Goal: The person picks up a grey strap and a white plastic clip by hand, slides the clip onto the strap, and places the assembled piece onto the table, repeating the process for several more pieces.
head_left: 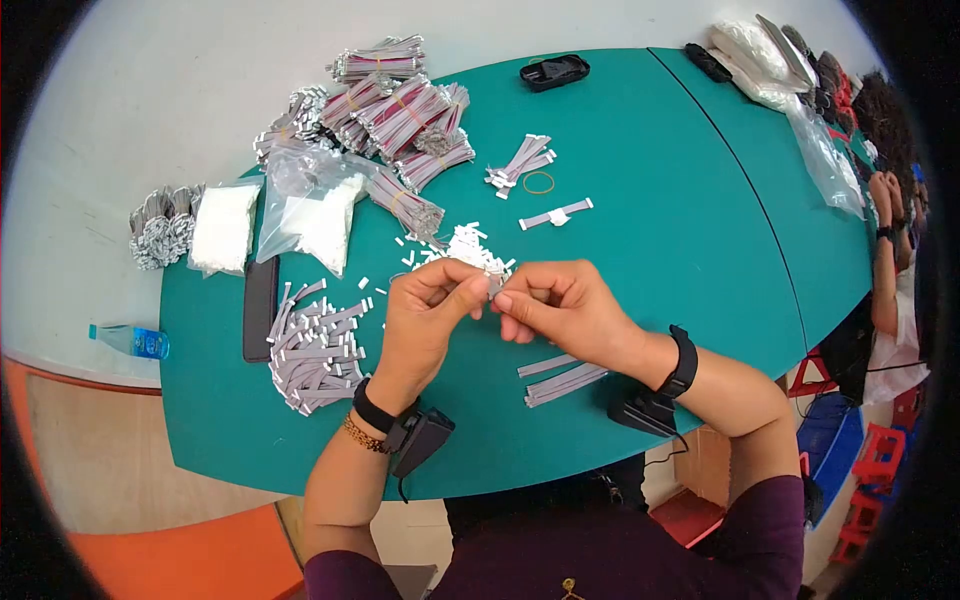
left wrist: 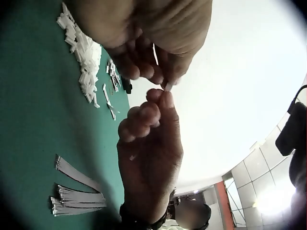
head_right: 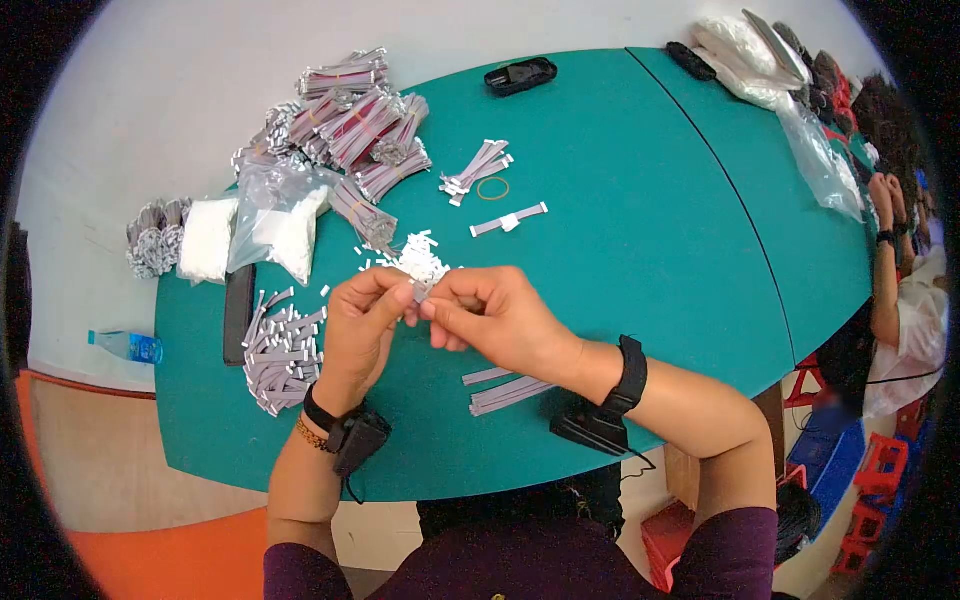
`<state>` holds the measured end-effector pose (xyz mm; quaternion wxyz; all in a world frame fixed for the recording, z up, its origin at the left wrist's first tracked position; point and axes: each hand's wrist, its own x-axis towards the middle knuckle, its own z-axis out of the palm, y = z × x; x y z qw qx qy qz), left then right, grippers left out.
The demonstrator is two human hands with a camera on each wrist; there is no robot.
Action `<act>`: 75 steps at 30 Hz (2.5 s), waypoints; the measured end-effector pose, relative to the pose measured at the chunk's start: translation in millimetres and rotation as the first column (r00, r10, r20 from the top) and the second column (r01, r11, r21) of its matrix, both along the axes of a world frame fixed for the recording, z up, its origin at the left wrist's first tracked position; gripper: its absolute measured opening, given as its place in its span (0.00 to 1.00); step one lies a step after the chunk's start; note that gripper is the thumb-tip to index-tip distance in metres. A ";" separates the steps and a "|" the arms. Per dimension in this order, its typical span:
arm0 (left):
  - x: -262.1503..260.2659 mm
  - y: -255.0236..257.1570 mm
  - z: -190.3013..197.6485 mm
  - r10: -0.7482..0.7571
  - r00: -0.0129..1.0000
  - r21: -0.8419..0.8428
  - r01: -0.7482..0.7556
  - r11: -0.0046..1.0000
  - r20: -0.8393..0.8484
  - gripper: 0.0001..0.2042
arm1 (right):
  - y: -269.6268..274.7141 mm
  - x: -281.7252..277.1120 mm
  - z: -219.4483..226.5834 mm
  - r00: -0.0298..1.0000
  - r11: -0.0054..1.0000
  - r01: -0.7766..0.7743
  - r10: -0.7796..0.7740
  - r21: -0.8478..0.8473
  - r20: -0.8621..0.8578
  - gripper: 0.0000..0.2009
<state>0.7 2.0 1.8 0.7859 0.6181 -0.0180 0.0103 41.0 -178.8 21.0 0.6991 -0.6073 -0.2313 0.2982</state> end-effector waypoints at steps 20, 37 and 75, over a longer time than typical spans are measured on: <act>-1.8 -10.6 15.3 0.102 0.995 0.000 -0.102 0.995 0.014 0.06 | -5.5 15.9 6.2 0.997 0.997 -0.081 0.081 0.015 0.007 0.09; -80.6 128.5 64.1 0.480 0.875 0.668 -0.395 0.631 0.065 0.05 | -23.4 -4.9 -1.8 0.391 0.740 -0.004 0.620 -0.672 0.680 0.09; 9.0 17.2 10.0 0.043 0.932 0.901 -0.359 0.245 0.360 0.08 | -12.0 30.0 5.1 0.962 0.987 0.027 0.017 -0.156 0.272 0.06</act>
